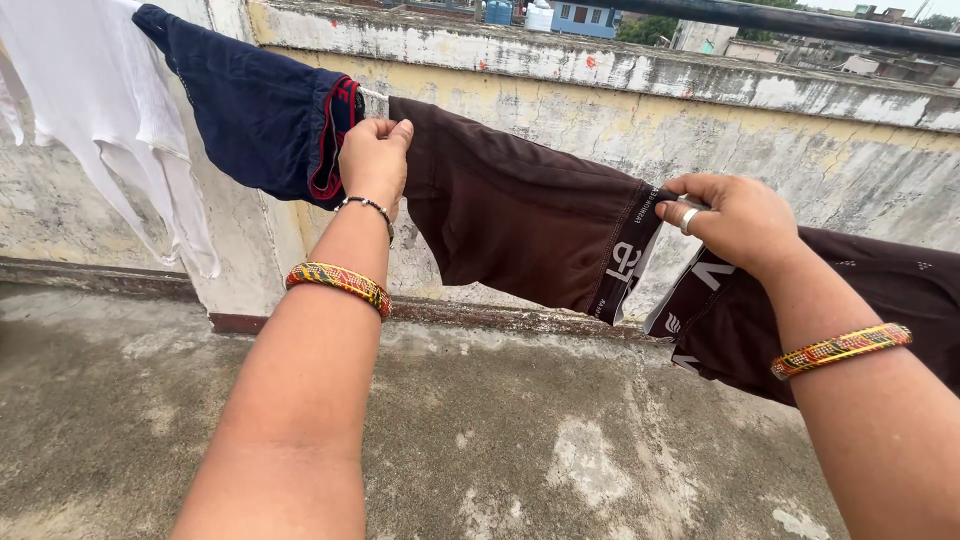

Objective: The person removes several pieces of laundry from a clothesline, places them into a yellow bucket, and then hangs a towel and various shirts back onto the line.

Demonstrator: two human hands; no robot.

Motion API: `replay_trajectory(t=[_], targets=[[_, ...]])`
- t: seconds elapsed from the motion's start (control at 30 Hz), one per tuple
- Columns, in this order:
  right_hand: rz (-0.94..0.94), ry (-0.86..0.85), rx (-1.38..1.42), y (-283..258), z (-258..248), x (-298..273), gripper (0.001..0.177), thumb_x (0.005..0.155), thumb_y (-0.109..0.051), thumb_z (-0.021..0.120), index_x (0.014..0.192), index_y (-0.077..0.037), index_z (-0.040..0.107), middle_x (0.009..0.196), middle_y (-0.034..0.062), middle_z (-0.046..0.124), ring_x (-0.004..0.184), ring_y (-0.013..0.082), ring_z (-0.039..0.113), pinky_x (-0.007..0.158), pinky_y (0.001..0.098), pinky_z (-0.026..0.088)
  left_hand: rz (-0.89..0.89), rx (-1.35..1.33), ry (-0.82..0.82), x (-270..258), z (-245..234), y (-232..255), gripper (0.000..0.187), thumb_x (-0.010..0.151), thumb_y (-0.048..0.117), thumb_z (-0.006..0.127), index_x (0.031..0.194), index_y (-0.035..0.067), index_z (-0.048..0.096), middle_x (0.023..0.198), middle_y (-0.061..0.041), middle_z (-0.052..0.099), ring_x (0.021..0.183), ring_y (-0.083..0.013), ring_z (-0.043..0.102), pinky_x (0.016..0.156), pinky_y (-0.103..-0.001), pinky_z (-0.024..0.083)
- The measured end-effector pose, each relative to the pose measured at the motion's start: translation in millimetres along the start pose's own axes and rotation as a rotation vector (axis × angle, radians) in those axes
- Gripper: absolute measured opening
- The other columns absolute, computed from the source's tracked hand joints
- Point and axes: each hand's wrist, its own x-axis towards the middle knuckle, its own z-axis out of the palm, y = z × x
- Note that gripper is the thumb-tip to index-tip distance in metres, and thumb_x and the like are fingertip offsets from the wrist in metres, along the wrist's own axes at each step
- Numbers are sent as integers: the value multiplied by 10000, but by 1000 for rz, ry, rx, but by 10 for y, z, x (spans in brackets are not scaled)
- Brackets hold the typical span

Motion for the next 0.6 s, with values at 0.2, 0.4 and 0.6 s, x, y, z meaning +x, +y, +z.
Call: replay_trajectory(t=[0.2, 0.4, 0.6], targets=[[3, -21, 7, 1, -8, 6, 393, 874, -546, 680, 1197, -339, 768, 1012, 46, 789, 1024, 267, 716, 901, 444, 533, 183, 226, 23, 221, -304, -9, 194, 917, 262, 772, 965, 75, 766, 898, -123, 763, 826, -252, 723, 786, -386, 536], [12, -20, 27, -21, -16, 15, 388, 873, -523, 688, 1198, -328, 765, 1005, 49, 780, 997, 265, 713, 889, 440, 534, 454, 352, 54, 60, -309, 172, 126, 875, 208, 784, 947, 105, 768, 942, -106, 733, 913, -308, 676, 815, -441, 498], [6, 6, 29, -167, -39, -106, 342, 873, -500, 687, 1155, -322, 763, 953, -2, 778, 912, 240, 716, 800, 427, 529, 930, 471, -208, 237, -277, 118, 80, 1034, 147, 692, 991, 108, 747, 1084, -134, 673, 1066, -374, 625, 920, -487, 478]])
